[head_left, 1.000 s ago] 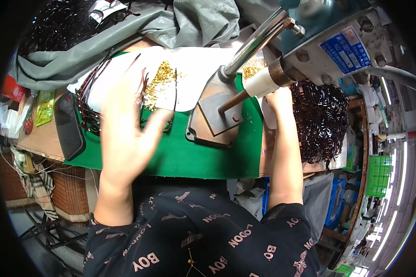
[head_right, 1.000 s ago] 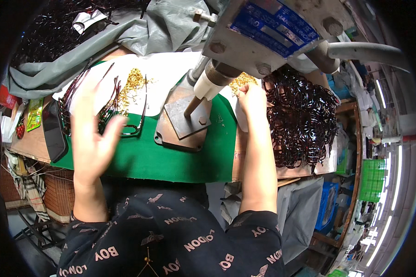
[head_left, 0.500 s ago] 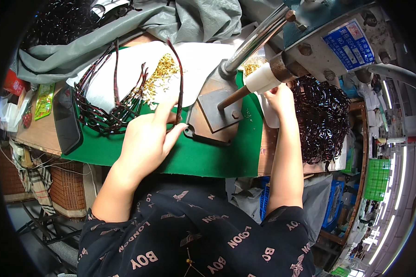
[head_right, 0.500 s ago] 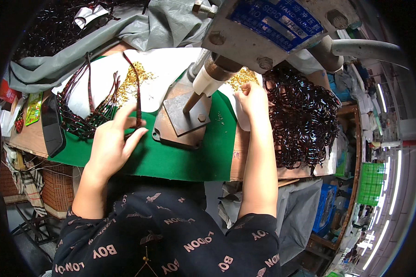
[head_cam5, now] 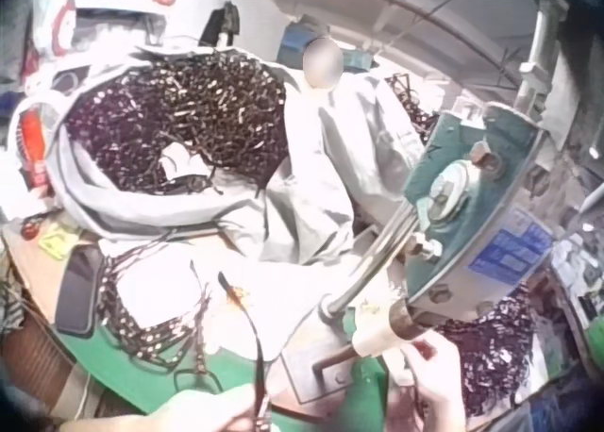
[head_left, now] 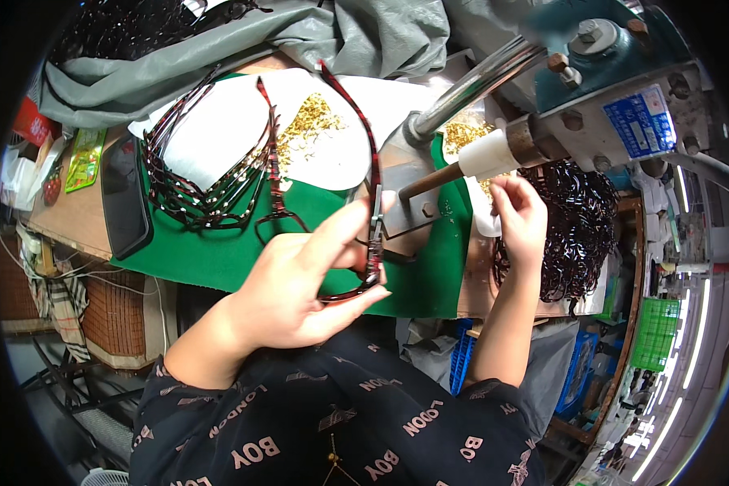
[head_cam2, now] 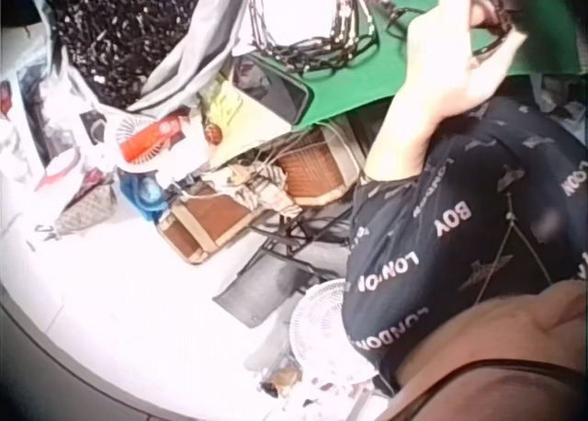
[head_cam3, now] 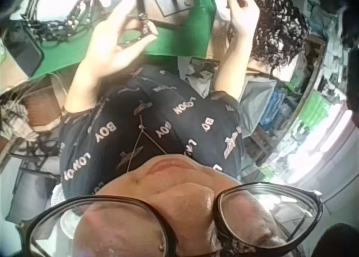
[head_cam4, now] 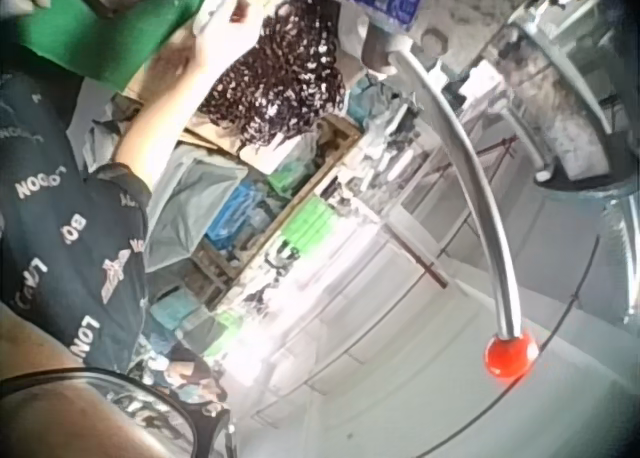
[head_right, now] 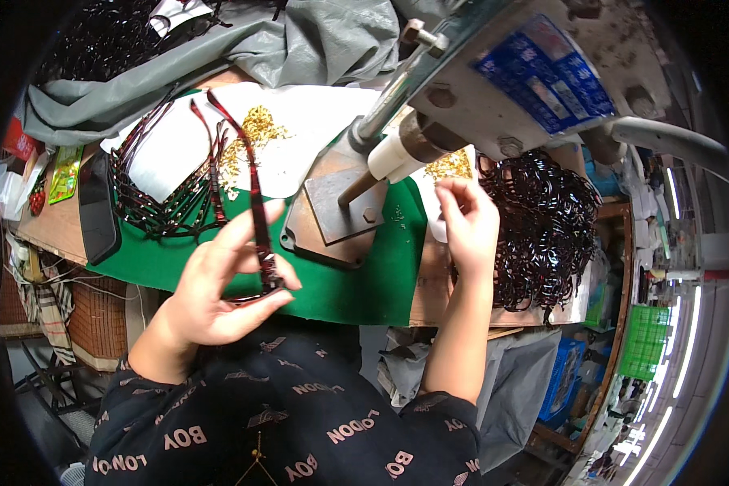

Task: The person assembles eyeglasses by attaching small gold-colored components to the temples using a heat press machine. They repeatedly pick up frames, position them under the press, and then place the finished glasses into a large bag.

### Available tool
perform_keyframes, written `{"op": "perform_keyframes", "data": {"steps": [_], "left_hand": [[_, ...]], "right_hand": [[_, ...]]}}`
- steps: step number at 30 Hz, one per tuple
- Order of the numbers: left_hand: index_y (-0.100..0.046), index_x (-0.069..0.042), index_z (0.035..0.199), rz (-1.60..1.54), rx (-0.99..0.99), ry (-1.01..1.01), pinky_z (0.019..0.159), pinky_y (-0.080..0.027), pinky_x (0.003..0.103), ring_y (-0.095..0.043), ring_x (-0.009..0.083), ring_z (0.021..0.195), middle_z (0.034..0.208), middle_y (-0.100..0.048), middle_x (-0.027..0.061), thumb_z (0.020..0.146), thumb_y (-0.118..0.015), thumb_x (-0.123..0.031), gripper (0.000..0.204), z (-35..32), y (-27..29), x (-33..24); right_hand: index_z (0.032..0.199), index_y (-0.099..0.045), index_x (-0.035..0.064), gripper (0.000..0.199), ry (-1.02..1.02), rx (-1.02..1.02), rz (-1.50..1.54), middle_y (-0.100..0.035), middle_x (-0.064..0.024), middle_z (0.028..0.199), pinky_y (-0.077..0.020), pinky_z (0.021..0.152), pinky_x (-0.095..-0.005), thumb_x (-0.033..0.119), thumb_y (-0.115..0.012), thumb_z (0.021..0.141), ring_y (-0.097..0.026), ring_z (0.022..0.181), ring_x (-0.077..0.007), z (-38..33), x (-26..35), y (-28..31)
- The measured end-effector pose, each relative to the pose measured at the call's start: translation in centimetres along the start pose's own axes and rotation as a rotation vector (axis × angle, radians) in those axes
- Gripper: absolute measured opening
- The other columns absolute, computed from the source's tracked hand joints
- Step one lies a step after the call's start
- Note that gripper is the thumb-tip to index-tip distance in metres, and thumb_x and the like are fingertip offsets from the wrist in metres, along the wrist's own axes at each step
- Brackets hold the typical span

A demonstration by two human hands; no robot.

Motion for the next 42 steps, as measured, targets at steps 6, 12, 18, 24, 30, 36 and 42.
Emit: {"op": "perform_keyframes", "data": {"steps": [6,12,18,24,30,36,42], "left_hand": [[-0.023,0.005,0.139,-0.093,0.061,0.123,0.074,-0.048,0.026,-0.061,0.0150,0.079,0.098,-0.060,0.0115,0.077,-0.064,0.007,0.074,0.3,-1.4,1.5],[-0.022,0.003,0.140,-0.078,0.061,0.139,0.075,-0.048,0.026,-0.062,0.0143,0.079,0.093,-0.062,0.0101,0.077,-0.063,0.008,0.075,0.0,-1.1,1.5],[-0.027,0.006,0.135,0.175,-0.056,-0.091,0.059,-0.050,0.033,-0.062,0.0281,0.065,0.076,-0.061,0.0119,0.071,-0.072,-0.009,0.080,0.1,-0.5,0.0],[-0.023,0.008,0.138,0.346,-0.048,-0.160,0.064,-0.050,0.031,-0.065,0.0299,0.071,0.081,-0.065,0.0153,0.068,-0.070,-0.003,0.085,0.2,-0.7,-0.2],[-0.018,0.005,0.140,0.009,0.045,-0.195,0.065,-0.051,0.032,-0.064,0.0283,0.070,0.083,-0.063,0.0141,0.078,-0.068,-0.013,0.081,1.1,-1.9,-1.0],[-0.011,-0.001,0.144,-0.672,0.058,0.181,0.076,-0.039,0.020,-0.047,0.0041,0.076,0.087,-0.056,0.0016,0.085,-0.058,-0.001,0.075,5.3,-4.0,-1.1],[-0.019,-0.006,0.143,-0.548,-0.038,0.157,0.075,-0.048,0.026,-0.059,0.0106,0.082,0.108,-0.059,0.0075,0.090,-0.055,-0.007,0.064,9.6,-4.8,-0.1]], "right_hand": [[0.093,-0.061,-0.0052,0.017,-0.079,0.231,0.586,-0.063,-0.0100,0.082,-0.0499,0.062,-0.0243,-0.009,-0.063,0.077,-0.060,0.069,-0.0140,-6.5,5.3,-5.9],[0.087,-0.059,-0.0032,0.012,-0.012,0.568,0.838,-0.058,-0.0100,0.084,-0.0487,0.062,-0.0235,-0.006,-0.065,0.076,-0.058,0.068,-0.0144,-8.7,9.3,-9.9],[0.089,-0.058,0.0001,0.014,0.045,0.562,0.800,-0.054,-0.0058,0.091,-0.0418,0.077,-0.0234,-0.003,-0.065,0.078,-0.052,0.085,-0.0131,-9.2,9.8,-12.3],[0.092,-0.053,0.0030,0.015,-0.103,0.467,0.852,-0.053,-0.0044,0.094,-0.0403,0.084,-0.0271,-0.001,-0.062,0.082,-0.051,0.088,-0.0130,-9.8,9.2,-13.2],[0.078,-0.050,0.0063,0.013,-0.129,0.617,0.728,-0.051,-0.0038,0.094,-0.0373,0.081,-0.0283,0.004,-0.063,0.080,-0.048,0.089,-0.0138,-10.0,9.7,-12.2],[0.086,-0.056,0.0037,0.011,-0.013,0.324,0.785,-0.056,-0.0035,0.099,-0.0375,0.057,-0.0164,0.014,-0.060,0.088,-0.050,0.072,-0.0049,-7.2,11.3,-8.0],[0.093,-0.062,-0.0033,0.016,0.571,-0.202,-0.049,-0.061,-0.0082,0.094,-0.0439,0.075,-0.0249,0.011,-0.054,0.091,-0.056,0.085,-0.0155,-6.3,14.6,-1.1]]}}
Point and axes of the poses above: each hand's wrist, its own z-axis towards the middle knuckle, its own y-axis out of the back of the hand, x = y × z, the point moved 8 cm from there along z, towards the middle knuckle
